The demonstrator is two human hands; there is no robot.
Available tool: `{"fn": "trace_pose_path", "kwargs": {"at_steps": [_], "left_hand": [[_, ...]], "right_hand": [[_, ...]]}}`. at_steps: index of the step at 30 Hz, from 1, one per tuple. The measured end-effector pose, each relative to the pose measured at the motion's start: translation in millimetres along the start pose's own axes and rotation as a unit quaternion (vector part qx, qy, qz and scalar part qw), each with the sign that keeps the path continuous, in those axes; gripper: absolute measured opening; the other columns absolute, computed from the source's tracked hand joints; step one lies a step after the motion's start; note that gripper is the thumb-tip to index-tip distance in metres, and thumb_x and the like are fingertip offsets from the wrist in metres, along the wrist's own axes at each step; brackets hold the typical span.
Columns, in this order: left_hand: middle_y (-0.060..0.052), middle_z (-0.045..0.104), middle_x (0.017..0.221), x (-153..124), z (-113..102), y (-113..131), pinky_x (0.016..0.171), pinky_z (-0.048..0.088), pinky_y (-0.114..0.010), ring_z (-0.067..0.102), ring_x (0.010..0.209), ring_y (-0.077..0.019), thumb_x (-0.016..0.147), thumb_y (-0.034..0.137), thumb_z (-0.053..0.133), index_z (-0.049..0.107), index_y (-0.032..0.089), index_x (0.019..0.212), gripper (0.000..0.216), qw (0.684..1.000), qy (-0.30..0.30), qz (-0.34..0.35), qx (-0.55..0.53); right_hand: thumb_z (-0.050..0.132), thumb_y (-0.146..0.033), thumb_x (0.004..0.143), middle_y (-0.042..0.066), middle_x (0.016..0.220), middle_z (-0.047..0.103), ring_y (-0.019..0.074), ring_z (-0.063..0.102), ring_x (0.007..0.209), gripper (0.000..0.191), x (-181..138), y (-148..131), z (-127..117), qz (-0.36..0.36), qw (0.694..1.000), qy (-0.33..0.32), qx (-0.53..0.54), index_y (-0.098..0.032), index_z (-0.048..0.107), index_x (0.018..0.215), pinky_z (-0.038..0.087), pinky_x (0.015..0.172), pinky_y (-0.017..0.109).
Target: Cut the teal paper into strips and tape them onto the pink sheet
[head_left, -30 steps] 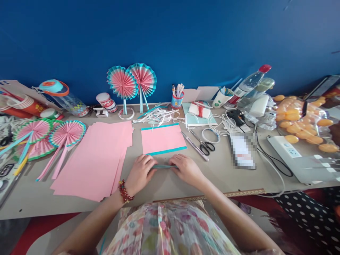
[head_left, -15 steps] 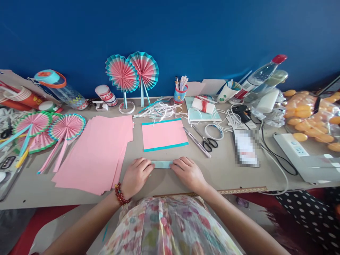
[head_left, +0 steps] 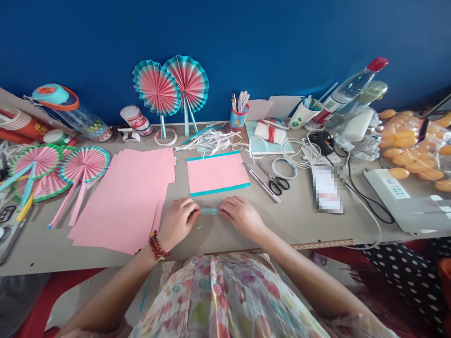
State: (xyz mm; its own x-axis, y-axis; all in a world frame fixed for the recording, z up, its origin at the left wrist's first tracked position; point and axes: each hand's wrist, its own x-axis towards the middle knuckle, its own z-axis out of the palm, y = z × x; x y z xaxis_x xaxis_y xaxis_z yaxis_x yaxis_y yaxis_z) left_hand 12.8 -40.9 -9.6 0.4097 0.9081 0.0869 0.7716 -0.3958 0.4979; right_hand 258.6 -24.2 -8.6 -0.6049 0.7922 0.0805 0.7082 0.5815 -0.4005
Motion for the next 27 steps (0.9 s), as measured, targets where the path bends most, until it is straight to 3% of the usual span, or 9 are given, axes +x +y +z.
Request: {"fn": "trace_pose_path", "kwargs": {"at_steps": [12, 27], "left_hand": [[-0.001, 0.062, 0.087, 0.4, 2.0, -1.3, 0.077, 0.042, -0.033, 0.059, 0.086, -0.0198, 0.098, 0.029, 0.055, 0.055, 0.021, 0.084, 0.016, 1.0, 0.004, -0.018, 0.021], [-0.001, 0.062, 0.084, -0.7, 1.1, -0.3, 0.074, 0.043, -0.033, 0.06, 0.081, -0.0194, 0.095, 0.032, 0.063, 0.056, 0.02, 0.083, 0.018, 0.997, 0.009, -0.05, 0.052]], "right_hand": [[0.058, -0.03, 0.097, 0.004, 0.092, 0.064, 0.0187, 0.055, 0.087, 0.015, 7.3, -6.4, -5.8, 0.077, 0.996, -0.045, -0.001, -0.019, 0.063, 0.088, 0.035, 0.078, 0.03], [0.06, -0.028, 0.096, 0.004, 0.092, 0.064, 0.0187, 0.056, 0.087, 0.014, 11.1, -5.8, -7.0, 0.081, 0.995, -0.06, -0.005, -0.019, 0.062, 0.086, 0.036, 0.078, 0.03]]}}
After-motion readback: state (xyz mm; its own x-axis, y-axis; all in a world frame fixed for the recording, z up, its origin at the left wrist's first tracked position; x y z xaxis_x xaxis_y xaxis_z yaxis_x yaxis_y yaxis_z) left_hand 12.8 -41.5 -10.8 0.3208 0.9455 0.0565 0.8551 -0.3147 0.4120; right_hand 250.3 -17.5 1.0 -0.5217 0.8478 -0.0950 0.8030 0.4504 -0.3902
